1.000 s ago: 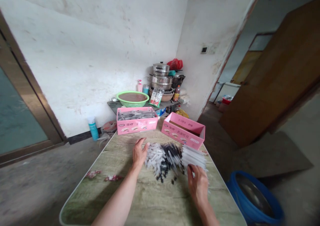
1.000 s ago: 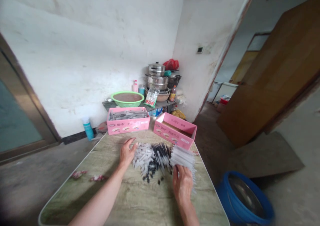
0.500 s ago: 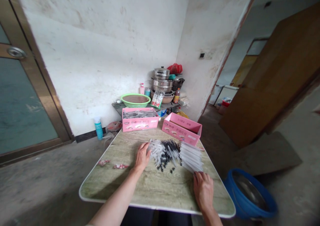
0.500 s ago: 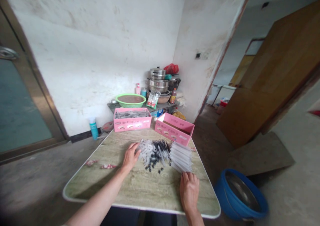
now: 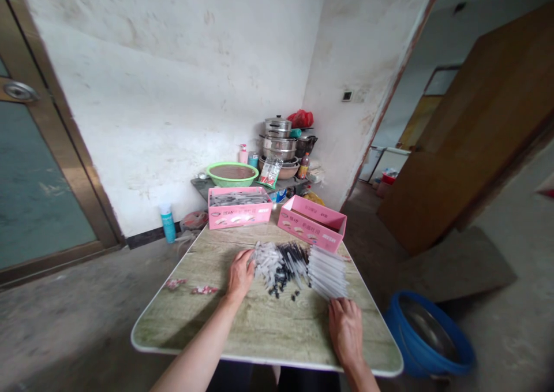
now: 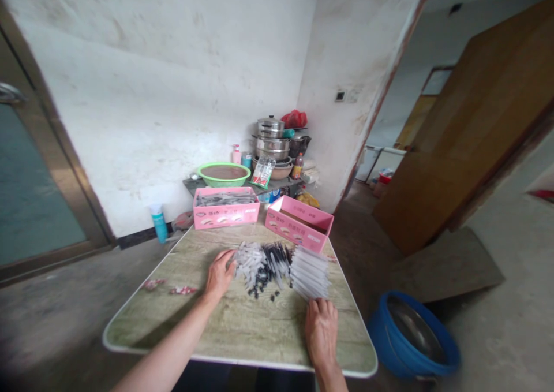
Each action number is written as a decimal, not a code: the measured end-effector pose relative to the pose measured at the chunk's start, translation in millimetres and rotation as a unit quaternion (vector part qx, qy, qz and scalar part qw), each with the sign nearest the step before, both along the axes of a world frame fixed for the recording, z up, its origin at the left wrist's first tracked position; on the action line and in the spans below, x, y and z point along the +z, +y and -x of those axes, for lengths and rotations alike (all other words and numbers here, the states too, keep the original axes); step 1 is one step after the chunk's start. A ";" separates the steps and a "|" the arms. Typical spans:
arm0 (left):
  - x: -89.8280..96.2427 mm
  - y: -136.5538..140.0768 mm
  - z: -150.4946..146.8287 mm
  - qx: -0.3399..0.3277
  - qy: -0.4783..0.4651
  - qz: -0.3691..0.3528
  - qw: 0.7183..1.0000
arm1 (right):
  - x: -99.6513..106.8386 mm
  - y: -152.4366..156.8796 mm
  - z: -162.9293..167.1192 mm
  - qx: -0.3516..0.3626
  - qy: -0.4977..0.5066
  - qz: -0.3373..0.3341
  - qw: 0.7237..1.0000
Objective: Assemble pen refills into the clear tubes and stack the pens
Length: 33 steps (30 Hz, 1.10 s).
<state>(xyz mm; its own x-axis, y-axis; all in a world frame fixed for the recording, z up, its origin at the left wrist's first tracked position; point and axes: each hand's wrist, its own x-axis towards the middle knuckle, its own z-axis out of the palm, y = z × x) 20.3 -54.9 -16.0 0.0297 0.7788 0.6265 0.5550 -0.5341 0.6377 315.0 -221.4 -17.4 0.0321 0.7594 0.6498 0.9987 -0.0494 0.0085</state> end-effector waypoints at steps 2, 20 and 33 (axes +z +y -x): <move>0.3 0.2 0.3 0.011 -0.007 0.008 1.000 | 2.0 5.8 8.6 0.007 0.010 -0.007 1.000; 14.5 -9.1 1.1 -0.030 -0.094 0.038 0.994 | 4.5 68.6 64.5 -0.074 0.100 0.123 0.985; 15.0 -20.7 -20.7 -0.335 -0.238 0.312 0.857 | 12.8 67.3 113.6 0.162 0.049 0.022 0.985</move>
